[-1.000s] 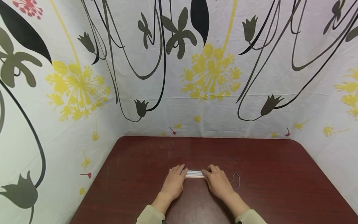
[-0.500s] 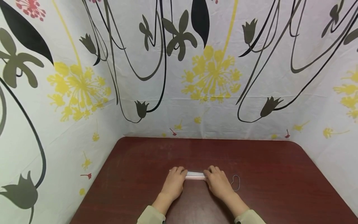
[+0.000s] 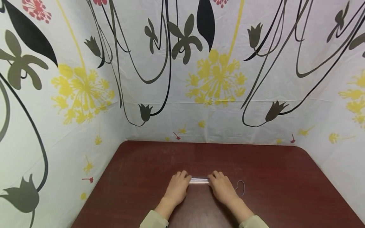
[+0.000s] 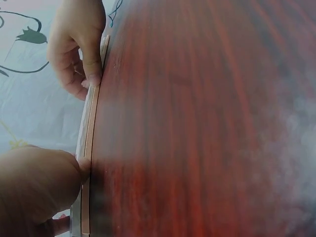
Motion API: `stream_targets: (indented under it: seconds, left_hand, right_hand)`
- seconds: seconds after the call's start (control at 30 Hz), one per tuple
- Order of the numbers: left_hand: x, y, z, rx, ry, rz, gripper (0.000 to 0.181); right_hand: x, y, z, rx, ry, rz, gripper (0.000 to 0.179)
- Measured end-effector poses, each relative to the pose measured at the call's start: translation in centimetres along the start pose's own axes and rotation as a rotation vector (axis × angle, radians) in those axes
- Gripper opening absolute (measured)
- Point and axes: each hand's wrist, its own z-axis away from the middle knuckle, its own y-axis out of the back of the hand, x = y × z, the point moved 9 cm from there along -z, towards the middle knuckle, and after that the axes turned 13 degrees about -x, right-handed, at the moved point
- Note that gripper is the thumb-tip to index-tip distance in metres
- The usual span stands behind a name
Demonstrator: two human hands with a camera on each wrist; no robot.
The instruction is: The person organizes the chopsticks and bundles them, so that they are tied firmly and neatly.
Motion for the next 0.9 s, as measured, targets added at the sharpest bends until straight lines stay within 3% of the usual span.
stream_targets:
  seconds: [0.23,0.5,0.9]
  left_hand:
    - [0.06,0.02,0.07,0.005,0.008,-0.015,0.039]
    - [-0.12,0.11,0.18,-0.007,0.022,0.024,0.025]
    - [0.11,-0.20,0.17,0.000,0.030,-0.027,0.038]
  right_hand:
    - [0.05,-0.16,-0.05,-0.026,-0.008,-0.012,0.016]
    - [-0.29,0.22,-0.08,0.000,0.001,-0.002,0.016]
    - [-0.28,-0.20,-0.08,-0.049,-0.032,-0.011,0.015]
